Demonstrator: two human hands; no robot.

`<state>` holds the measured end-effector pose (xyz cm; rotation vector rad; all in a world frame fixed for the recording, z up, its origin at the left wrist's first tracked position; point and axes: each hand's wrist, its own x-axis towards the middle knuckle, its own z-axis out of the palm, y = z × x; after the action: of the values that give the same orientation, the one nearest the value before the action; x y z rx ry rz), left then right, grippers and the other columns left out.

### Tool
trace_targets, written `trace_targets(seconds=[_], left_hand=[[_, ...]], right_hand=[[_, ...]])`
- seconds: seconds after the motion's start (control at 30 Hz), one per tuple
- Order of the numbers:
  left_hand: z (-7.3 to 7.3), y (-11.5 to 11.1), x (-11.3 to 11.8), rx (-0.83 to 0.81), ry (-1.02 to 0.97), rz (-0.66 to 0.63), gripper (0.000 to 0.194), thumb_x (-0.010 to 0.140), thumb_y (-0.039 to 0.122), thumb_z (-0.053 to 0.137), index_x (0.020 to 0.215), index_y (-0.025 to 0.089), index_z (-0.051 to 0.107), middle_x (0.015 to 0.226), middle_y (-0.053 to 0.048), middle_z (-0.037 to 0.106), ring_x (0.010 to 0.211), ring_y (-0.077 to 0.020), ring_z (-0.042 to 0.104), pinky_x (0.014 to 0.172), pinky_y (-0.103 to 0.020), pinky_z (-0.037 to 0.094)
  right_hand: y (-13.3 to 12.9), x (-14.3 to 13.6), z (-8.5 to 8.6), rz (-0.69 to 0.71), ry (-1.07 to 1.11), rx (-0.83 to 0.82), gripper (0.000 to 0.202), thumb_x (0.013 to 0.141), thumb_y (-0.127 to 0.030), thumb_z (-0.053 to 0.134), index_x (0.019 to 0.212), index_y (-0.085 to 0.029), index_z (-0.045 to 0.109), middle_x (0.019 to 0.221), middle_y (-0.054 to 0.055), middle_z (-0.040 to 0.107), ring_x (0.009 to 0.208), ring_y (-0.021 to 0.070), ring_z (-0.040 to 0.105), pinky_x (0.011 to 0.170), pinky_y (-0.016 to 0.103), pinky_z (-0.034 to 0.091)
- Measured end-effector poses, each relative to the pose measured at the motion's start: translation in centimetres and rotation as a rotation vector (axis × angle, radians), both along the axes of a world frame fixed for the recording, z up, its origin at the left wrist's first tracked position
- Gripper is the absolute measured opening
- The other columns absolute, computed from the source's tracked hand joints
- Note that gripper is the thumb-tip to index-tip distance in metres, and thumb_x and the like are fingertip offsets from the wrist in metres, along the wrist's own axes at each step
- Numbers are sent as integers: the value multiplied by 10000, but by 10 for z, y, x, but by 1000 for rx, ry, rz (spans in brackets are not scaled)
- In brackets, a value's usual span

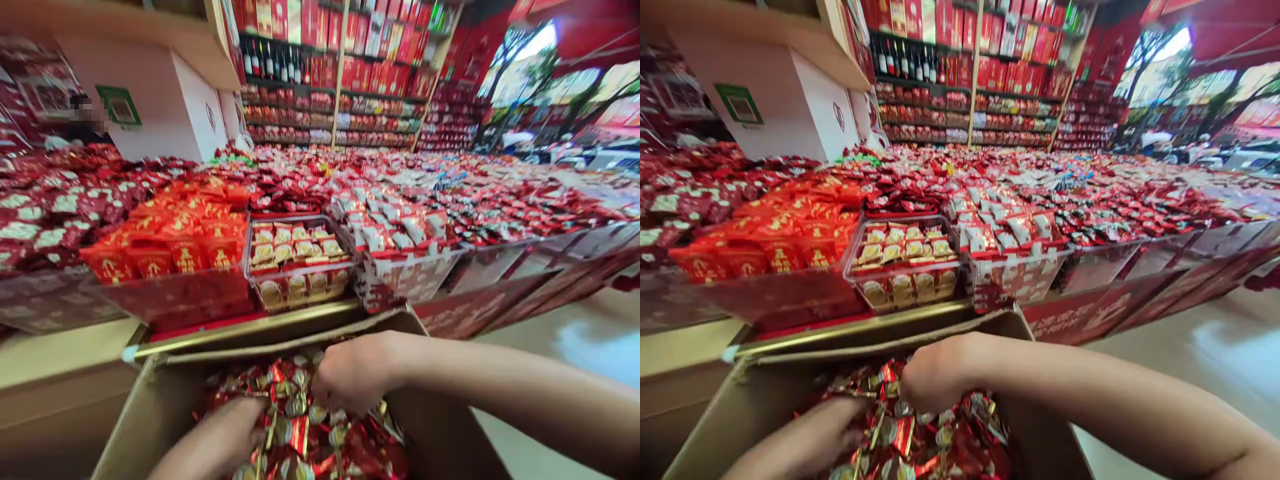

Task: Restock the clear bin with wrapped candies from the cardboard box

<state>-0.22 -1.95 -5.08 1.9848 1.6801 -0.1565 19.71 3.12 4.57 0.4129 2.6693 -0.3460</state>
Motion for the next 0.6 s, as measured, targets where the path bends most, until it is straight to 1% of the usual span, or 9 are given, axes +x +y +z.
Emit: trace_targets(seconds=[0.03, 0.1, 0.17, 0.2, 0.27, 0.3, 0.4, 0.5, 0.6], left_hand=[[0, 1, 0, -32, 46, -11, 261, 651, 205, 528, 872, 240, 662, 917, -78, 697, 841, -233, 632, 702, -277, 445], [-5, 6, 2, -108, 91, -29, 330, 631, 220, 553, 951, 225, 634, 989, -98, 672, 909, -250, 605, 738, -294, 431], [-15, 9, 7, -182, 138, -56, 395, 592, 238, 591, 982, 184, 622, 1025, -144, 650, 922, -293, 591, 737, -333, 428], [-20, 9, 9, -214, 156, -79, 428, 577, 247, 604, 996, 157, 615, 1035, -172, 639, 919, -315, 587, 730, -352, 427], [-28, 7, 15, -274, 187, -130, 451, 532, 232, 635, 969, 120, 626, 993, -204, 647, 861, -344, 597, 685, -372, 430], [-31, 6, 18, -296, 199, -156, 435, 517, 221, 643, 940, 120, 636, 962, -200, 658, 831, -344, 602, 662, -368, 429], [-35, 3, 26, -317, 236, -212, 340, 504, 202, 647, 840, 152, 657, 880, -156, 684, 771, -311, 608, 609, -333, 418], [-35, 4, 30, -307, 283, -224, 254, 485, 168, 640, 738, 180, 659, 778, -103, 691, 684, -258, 606, 549, -286, 396], [-33, 9, 30, -275, 293, -222, 113, 519, 158, 594, 616, 200, 636, 645, -50, 663, 590, -208, 578, 491, -255, 353]], right_hand=[[2, 10, -20, -76, -109, -20, 160, 681, -118, 508, 723, -126, 662, 673, 71, 668, 525, 131, 565, 414, 207, 337], [8, 29, -60, -229, -253, -17, 186, 675, -115, 503, 774, -89, 659, 735, 120, 664, 592, 171, 588, 436, 229, 344], [11, 44, -91, -303, -320, -51, 221, 673, -160, 532, 833, -64, 649, 798, 153, 655, 663, 200, 597, 473, 242, 366], [10, 50, -102, -310, -347, -84, 258, 658, -197, 563, 860, -55, 642, 823, 162, 650, 693, 211, 598, 494, 248, 379], [4, 54, -116, -301, -413, -162, 364, 603, -267, 632, 893, -48, 632, 848, 162, 646, 730, 226, 596, 529, 254, 400], [-1, 54, -121, -293, -444, -195, 400, 580, -293, 651, 897, -50, 631, 850, 155, 646, 739, 228, 596, 545, 256, 409], [-13, 50, -133, -274, -437, -196, 394, 597, -313, 640, 899, -59, 630, 851, 145, 647, 760, 230, 598, 582, 266, 430], [-19, 47, -146, -279, -385, -123, 301, 658, -209, 576, 911, -53, 621, 864, 165, 639, 779, 245, 598, 582, 284, 439], [-16, 48, -155, -267, -350, -107, 266, 678, -125, 518, 918, -67, 615, 877, 165, 635, 805, 247, 592, 606, 296, 443]])
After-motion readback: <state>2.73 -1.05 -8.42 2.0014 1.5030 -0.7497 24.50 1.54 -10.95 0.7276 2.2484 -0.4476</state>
